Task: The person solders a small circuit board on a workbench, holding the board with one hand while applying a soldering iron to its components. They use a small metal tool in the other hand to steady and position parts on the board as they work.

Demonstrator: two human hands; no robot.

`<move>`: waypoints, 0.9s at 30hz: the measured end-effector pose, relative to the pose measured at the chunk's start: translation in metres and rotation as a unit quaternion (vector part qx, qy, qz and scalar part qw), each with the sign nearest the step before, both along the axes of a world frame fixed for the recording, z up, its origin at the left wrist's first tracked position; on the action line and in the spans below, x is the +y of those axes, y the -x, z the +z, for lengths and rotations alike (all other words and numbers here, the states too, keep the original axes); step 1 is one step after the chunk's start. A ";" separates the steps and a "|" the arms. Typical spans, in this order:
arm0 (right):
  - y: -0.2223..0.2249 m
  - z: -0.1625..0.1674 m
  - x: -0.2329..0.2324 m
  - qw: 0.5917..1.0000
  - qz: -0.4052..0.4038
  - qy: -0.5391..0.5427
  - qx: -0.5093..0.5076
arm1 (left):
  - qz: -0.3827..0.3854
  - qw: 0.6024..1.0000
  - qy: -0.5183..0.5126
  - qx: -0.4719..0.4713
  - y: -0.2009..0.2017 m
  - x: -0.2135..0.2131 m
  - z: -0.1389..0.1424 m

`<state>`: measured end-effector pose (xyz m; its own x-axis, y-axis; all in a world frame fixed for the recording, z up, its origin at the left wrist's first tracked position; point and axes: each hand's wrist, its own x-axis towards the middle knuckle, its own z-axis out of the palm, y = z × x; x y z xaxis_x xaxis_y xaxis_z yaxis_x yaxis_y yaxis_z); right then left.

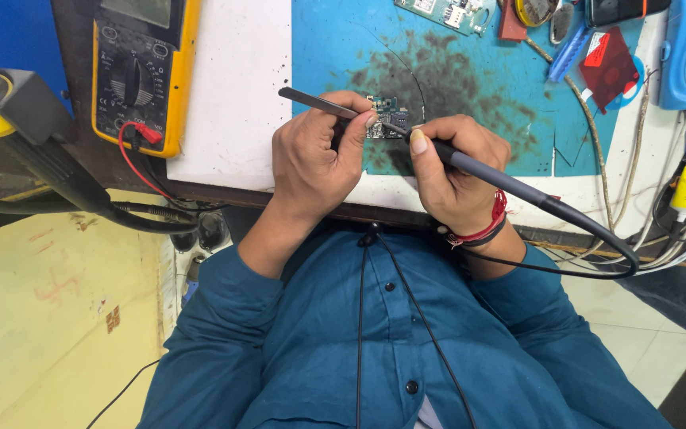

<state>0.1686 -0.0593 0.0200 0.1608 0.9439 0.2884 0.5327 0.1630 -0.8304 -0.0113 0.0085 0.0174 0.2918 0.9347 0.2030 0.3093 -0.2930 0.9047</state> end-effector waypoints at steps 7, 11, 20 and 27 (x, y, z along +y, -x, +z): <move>0.000 0.000 0.001 1.000 0.003 -0.003 -0.007 | -0.001 1.000 -0.001 0.001 0.000 0.001 0.000; -0.001 0.000 0.001 1.000 0.008 -0.001 -0.014 | -0.001 1.000 -0.001 0.001 -0.001 0.001 0.000; -0.001 0.001 0.001 1.000 0.009 -0.001 -0.021 | -0.004 1.000 -0.002 -0.001 0.000 0.001 0.000; 0.000 0.001 0.001 1.000 0.011 -0.003 -0.021 | -0.004 1.000 0.008 -0.008 -0.001 0.000 0.000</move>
